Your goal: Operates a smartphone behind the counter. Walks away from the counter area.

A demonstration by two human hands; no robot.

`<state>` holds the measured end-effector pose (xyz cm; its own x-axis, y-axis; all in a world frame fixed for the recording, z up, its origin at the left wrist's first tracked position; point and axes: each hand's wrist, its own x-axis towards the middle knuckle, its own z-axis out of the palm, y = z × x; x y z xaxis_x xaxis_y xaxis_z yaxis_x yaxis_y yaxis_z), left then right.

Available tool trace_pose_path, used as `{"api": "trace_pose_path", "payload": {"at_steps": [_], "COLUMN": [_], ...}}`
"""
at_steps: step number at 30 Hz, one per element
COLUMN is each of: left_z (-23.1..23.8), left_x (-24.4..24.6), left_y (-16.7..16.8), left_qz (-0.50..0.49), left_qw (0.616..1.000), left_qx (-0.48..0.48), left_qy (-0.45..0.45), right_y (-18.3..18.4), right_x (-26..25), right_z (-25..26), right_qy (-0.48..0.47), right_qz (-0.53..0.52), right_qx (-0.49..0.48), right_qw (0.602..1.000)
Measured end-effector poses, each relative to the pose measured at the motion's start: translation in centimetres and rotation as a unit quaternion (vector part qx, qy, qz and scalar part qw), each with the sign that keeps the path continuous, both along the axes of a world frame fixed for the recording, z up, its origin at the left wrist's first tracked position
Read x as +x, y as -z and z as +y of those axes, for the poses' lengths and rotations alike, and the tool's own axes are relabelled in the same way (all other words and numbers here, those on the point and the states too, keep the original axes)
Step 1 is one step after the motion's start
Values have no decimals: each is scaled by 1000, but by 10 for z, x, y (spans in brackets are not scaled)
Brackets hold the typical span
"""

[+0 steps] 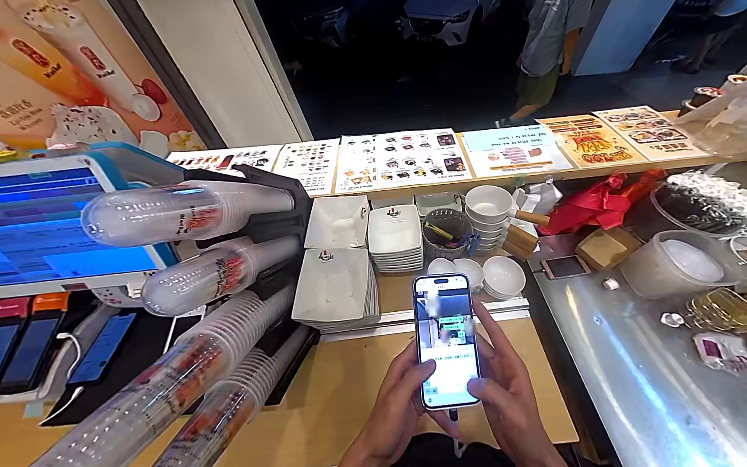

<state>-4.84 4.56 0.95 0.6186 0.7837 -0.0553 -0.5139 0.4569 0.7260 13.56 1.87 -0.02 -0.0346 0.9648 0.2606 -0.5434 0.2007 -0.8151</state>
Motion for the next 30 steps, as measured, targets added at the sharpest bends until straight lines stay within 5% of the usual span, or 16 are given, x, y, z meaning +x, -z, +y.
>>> {"api": "trace_pose_path", "payload": {"at_steps": [30], "left_z": [3], "left_x": [0], "left_y": [4], "left_qz": [-22], "left_qw": [1000], "left_qx": [-15], "left_qy": [4], "right_y": [-3], "right_x": [1], "right_z": [1], "right_qy": [-6], "right_qz": [-5], "right_qx": [-12], "right_qw": [1000]}}
